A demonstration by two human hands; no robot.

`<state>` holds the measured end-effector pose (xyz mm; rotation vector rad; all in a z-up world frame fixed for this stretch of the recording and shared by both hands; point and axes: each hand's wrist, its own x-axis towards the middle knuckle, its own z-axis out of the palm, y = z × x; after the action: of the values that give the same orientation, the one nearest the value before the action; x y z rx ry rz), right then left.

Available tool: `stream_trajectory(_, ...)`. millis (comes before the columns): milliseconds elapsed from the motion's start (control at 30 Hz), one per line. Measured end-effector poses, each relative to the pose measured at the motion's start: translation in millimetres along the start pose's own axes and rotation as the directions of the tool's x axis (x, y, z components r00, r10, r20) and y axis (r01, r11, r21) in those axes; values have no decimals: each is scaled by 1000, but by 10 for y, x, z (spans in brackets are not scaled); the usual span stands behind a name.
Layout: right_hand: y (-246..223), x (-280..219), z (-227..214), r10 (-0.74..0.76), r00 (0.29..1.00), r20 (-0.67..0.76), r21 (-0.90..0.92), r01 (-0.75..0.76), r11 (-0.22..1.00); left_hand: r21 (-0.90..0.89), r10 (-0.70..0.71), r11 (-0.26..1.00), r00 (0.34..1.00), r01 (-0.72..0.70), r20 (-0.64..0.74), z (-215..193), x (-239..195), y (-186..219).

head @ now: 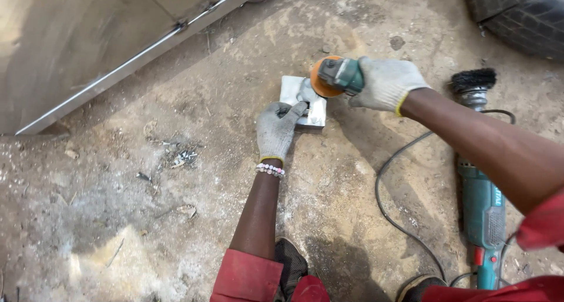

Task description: Polishing the surfaces of a small metal component using a handheld angle grinder

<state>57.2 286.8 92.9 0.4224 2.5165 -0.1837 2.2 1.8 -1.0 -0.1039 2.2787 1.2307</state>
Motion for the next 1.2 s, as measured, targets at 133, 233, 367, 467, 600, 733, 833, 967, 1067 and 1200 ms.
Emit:
stream_trajectory(133,-20,67,132,17,1000,-4,21,-17,1000,8,-20,1000,1000,20,-4,-34,-6,7)
stream_trajectory(233,-189,243,239,-17,999,-32,63,19,998,14,-24,1000,999,24,23,-62,-71,70)
stream_trajectory(367,-500,378,150,-84,994,-65,45,87,995,-1,-20,1000,1000,20,22,-117,-157,140)
stream_trajectory(467,-712,346,-15,-98,992,-82,34,101,994,3,-16,1000,1000,16,25,-122,-147,118)
stream_trajectory(600,-764,366,-43,-110,991,-82,43,113,993,6,-20,1000,1000,20,23,-95,-131,95)
stream_trajectory(733,-441,439,46,-109,991,-82,38,112,993,22,-8,1000,999,8,34,-112,-148,146)
stream_trajectory(833,-231,320,71,-70,997,-19,-34,70,997,35,-31,999,999,30,41,-119,-167,148)
stream_trajectory(967,-148,316,208,-51,998,-36,-48,49,998,29,-21,999,998,20,53,-104,-133,128)
stream_trajectory(1067,-404,262,77,-74,997,-22,-32,73,997,23,-11,1000,998,10,54,-104,-124,110)
stream_trajectory(1200,-720,442,-47,-113,992,-48,15,114,993,28,15,999,998,-17,59,-165,-158,130)
